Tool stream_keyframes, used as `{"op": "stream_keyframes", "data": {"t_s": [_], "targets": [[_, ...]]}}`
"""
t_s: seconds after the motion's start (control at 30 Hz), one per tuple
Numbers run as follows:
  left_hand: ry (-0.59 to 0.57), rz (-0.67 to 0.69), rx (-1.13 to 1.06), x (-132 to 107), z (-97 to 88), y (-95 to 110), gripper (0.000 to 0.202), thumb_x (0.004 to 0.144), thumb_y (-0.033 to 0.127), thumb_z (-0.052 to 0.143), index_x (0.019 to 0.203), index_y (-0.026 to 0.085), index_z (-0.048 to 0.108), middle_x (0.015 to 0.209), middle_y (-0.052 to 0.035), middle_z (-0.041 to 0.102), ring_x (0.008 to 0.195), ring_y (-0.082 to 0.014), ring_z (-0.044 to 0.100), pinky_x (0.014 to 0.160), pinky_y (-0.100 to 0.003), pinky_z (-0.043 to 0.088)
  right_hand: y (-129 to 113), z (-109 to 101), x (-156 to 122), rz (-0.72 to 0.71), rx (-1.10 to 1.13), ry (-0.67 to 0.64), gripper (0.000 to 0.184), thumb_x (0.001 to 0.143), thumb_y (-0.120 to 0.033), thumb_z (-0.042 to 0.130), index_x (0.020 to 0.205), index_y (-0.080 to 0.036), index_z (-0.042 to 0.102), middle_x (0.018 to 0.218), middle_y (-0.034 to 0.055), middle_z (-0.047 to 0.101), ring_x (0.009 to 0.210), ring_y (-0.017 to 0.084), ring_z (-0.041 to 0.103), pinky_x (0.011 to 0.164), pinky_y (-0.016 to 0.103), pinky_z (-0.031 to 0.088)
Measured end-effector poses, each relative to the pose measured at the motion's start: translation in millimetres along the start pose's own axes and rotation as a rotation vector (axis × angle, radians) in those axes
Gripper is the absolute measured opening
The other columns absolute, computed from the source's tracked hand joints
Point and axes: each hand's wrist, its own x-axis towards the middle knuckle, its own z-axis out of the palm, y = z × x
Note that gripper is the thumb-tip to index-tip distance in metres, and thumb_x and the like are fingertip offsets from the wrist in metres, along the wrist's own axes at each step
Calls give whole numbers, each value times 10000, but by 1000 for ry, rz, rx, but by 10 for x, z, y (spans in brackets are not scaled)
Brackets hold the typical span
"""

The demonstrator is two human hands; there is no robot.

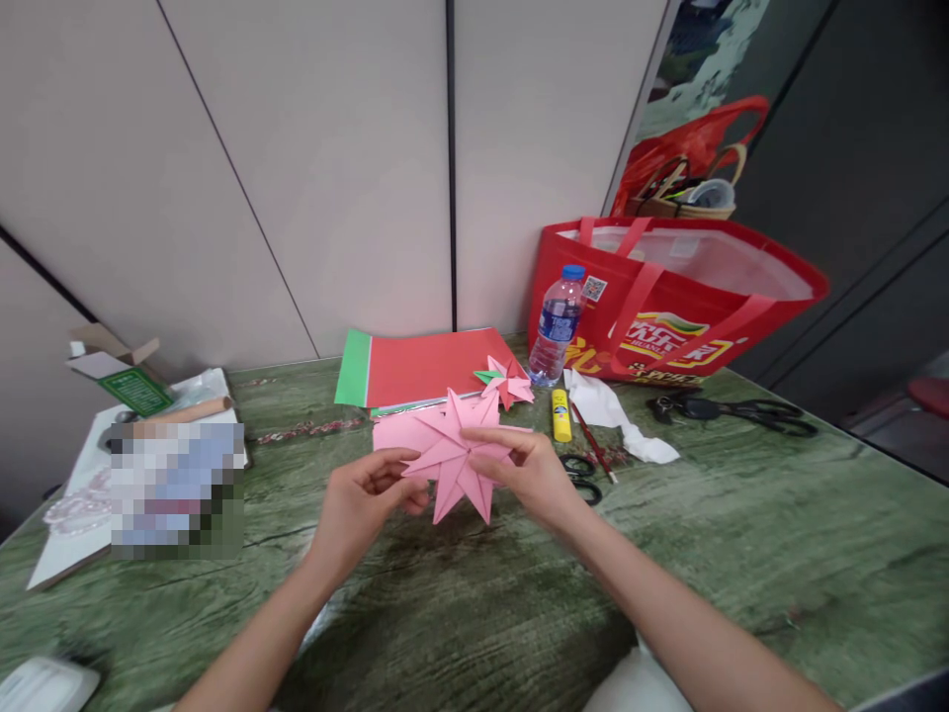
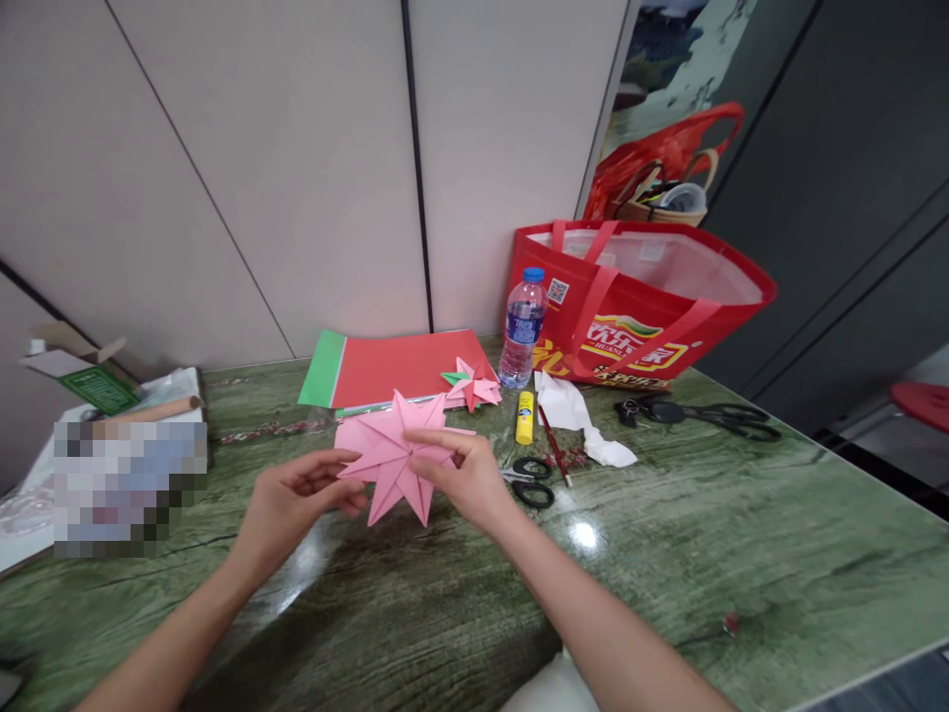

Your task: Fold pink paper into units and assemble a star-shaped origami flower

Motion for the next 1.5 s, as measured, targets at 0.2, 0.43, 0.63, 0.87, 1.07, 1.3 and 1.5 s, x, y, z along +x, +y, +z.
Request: {"op": "stream_keyframes", "data": {"t_s": [0.2,0.43,0.63,0.87,1.07,1.3,1.5], "targets": [[43,38,-67,-23,15,-19,291,637,249,686,900,128,654,636,-21,709,547,-192,673,555,-306,585,-28,35,-20,7,6,-40,272,676,-247,665,948,-242,674,960,25,684,858,185,616,744,324,490],[130,82,-51,-38,38,-48,211,641,236,681,835,155,696,599,-3,707,504,-178,660,504,-291,584,-45,95,-52,12,-8,-9,282,673,-209,658,952,-247,673,964,20,686,851,178,622,745,321,496],[210,94,-28,-52,65,-62,207,623,236,696,817,165,703,609,-1,707,554,-179,667,560,-309,594,-66,140,-87,22,-18,5,262,666,-202,656,923,-234,687,950,26,691,856,193,630,769,332,500],[182,88,-80,-37,56,-65,259,625,246,702,867,153,693,610,-10,707,550,-176,665,547,-298,590,-102,146,-100,19,12,39,259,655,-213,662,912,-239,691,936,24,694,836,189,627,735,320,508],[244,153,-9,-74,71,-58,188,626,220,697,808,180,714,632,12,715,549,-164,664,579,-295,595,-99,151,-119,46,-24,29,263,656,-233,668,917,-245,690,897,19,698,749,171,621,637,290,503],[233,145,51,-74,74,-29,236,649,258,682,862,159,690,630,-4,707,572,-176,667,583,-304,589,-134,166,-130,25,-16,52,246,660,-203,654,898,-244,696,909,22,699,798,184,632,695,304,509],[234,206,98,-85,76,-45,154,654,250,679,783,165,681,605,6,690,544,-159,654,563,-282,585,-142,172,-133,20,-1,38,254,652,-193,654,895,-254,696,910,12,699,811,184,630,724,316,509]]}}
